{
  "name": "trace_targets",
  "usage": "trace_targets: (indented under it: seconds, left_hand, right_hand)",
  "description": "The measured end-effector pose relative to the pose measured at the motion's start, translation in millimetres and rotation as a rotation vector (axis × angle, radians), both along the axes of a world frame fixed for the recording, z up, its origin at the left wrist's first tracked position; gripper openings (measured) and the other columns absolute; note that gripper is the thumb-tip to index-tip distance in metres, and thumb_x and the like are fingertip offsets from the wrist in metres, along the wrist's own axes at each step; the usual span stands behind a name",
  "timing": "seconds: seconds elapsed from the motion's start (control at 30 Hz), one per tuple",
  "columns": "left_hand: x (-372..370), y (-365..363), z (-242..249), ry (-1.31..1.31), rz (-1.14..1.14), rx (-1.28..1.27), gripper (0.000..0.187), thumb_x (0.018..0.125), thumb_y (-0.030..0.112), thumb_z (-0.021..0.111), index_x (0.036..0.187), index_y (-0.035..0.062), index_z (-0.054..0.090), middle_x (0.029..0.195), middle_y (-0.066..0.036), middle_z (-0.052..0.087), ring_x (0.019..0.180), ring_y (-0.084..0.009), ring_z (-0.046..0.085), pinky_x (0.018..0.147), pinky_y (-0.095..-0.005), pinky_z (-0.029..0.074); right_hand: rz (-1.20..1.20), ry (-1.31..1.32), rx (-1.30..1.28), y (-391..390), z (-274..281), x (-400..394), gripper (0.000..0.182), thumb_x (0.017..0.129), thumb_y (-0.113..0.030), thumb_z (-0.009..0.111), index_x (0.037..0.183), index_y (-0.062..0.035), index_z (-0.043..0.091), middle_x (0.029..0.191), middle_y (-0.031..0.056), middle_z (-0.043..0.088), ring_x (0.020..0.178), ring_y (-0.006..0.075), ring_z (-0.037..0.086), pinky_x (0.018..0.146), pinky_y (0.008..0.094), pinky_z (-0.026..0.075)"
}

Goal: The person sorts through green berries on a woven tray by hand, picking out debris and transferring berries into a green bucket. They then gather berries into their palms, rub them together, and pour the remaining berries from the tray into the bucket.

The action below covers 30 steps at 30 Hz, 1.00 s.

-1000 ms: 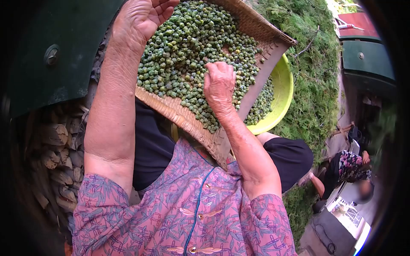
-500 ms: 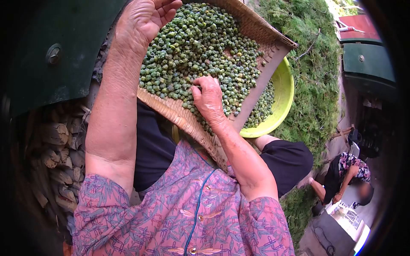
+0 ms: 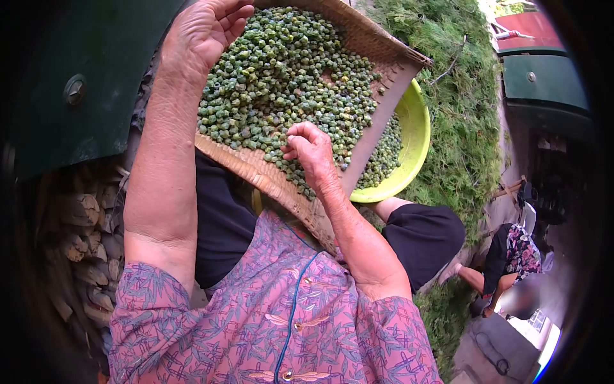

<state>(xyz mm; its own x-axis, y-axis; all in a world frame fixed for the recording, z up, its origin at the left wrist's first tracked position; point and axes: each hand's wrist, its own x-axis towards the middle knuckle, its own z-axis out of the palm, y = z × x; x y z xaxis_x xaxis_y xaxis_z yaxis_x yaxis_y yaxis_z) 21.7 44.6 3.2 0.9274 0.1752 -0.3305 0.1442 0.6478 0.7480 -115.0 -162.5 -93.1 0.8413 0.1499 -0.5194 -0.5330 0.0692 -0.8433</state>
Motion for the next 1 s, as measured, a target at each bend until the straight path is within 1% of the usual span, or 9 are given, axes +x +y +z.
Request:
trace_targets:
  seconds: [0.23, 0.3, 0.37, 0.57, 0.63, 0.73, 0.8, 0.93, 1.0]
  left_hand:
    - [0, -1, 3, 0.015, 0.003, -0.013, 0.015, 0.084, 0.002, 0.06, 0.099, -0.0002, 0.06, 0.082, -0.008, 0.064, 0.067, -0.0145, 0.062, 0.054, -0.0209, 0.051]
    - [0, -1, 1, 0.007, -0.002, -0.014, 0.015, 0.084, 0.003, 0.06, 0.099, -0.0003, 0.06, 0.082, -0.008, 0.064, 0.067, -0.0143, 0.062, 0.054, -0.021, 0.051]
    - [-1, 0, 0, 0.008, -0.004, -0.01, 0.015, 0.084, 0.003, 0.06, 0.099, -0.0001, 0.06, 0.082, -0.007, 0.064, 0.067, -0.0143, 0.062, 0.054, -0.021, 0.051]
    - [-1, 1, -1, -0.005, -0.012, -0.016, 0.015, 0.084, 0.002, 0.06, 0.099, 0.0006, 0.06, 0.082, -0.007, 0.064, 0.067, -0.0141, 0.062, 0.055, -0.021, 0.051]
    - [-1, 0, -1, -0.005, -0.009, -0.013, 0.015, 0.084, 0.002, 0.059, 0.099, 0.0007, 0.059, 0.082, -0.007, 0.064, 0.067, -0.014, 0.062, 0.055, -0.021, 0.051]
    - [-2, -1, 1, -0.004, -0.007, -0.004, 0.015, 0.085, 0.002, 0.059, 0.099, 0.0007, 0.059, 0.082, -0.007, 0.064, 0.067, -0.0139, 0.062, 0.055, -0.0208, 0.051]
    - [-2, -2, 3, -0.003, -0.005, 0.004, 0.015, 0.085, 0.002, 0.059, 0.099, 0.0006, 0.059, 0.082, -0.007, 0.064, 0.067, -0.0138, 0.062, 0.054, -0.0206, 0.051]
    - [-3, -2, 4, 0.011, -0.004, 0.003, 0.014, 0.085, 0.002, 0.058, 0.099, 0.0008, 0.059, 0.081, -0.007, 0.064, 0.067, -0.0137, 0.062, 0.053, -0.02, 0.05]
    - [-3, -1, 4, 0.007, -0.006, 0.003, 0.014, 0.085, 0.002, 0.058, 0.099, 0.001, 0.059, 0.081, -0.007, 0.064, 0.067, -0.0136, 0.062, 0.052, -0.0199, 0.05]
  right_hand:
    - [0.025, 0.047, -0.134, -8, 5, -4, 0.009, 0.086, -0.007, 0.052, 0.094, -0.006, 0.054, 0.079, 0.0016, 0.058, 0.06, 0.009, 0.056, 0.05, 0.0223, 0.046]
    - [0.017, -0.044, -0.178, -8, 2, -10, 0.007, 0.088, -0.011, 0.052, 0.095, -0.0092, 0.053, 0.077, -0.0007, 0.057, 0.057, 0.0071, 0.053, 0.049, 0.0202, 0.043]
    - [-0.003, -0.094, -0.179, -8, 2, -14, 0.007, 0.09, -0.011, 0.052, 0.092, -0.0048, 0.054, 0.073, -0.0005, 0.055, 0.058, 0.0059, 0.051, 0.049, 0.0204, 0.043]
    - [0.076, -0.424, -0.466, -23, -9, -22, 0.005, 0.086, -0.005, 0.058, 0.09, -0.0028, 0.058, 0.068, -0.0015, 0.056, 0.064, 0.0043, 0.052, 0.057, 0.0218, 0.045]
    - [0.054, -0.398, -0.47, -26, -8, -24, 0.005, 0.085, -0.004, 0.058, 0.089, -0.0028, 0.06, 0.069, -0.0015, 0.058, 0.063, 0.004, 0.052, 0.057, 0.0215, 0.044]
    - [0.076, -0.423, -0.479, -26, 4, -25, 0.006, 0.084, -0.004, 0.058, 0.09, -0.0033, 0.061, 0.069, 0.0003, 0.06, 0.063, 0.0048, 0.054, 0.057, 0.0231, 0.046]
    - [0.123, -0.299, -0.534, -23, 20, -26, 0.008, 0.087, -0.004, 0.056, 0.094, -0.0009, 0.06, 0.079, 0.0012, 0.059, 0.073, 0.009, 0.061, 0.066, 0.0229, 0.049]
    - [0.194, -0.307, -0.621, -25, 28, -28, 0.008, 0.086, -0.003, 0.057, 0.092, -0.0013, 0.061, 0.076, 0.0036, 0.059, 0.072, 0.0098, 0.061, 0.063, 0.0248, 0.049]
    - [0.318, -0.597, -0.692, -24, 38, -31, 0.008, 0.082, -0.001, 0.06, 0.089, -0.0018, 0.062, 0.076, 0.006, 0.06, 0.072, 0.0134, 0.061, 0.063, 0.0281, 0.049]
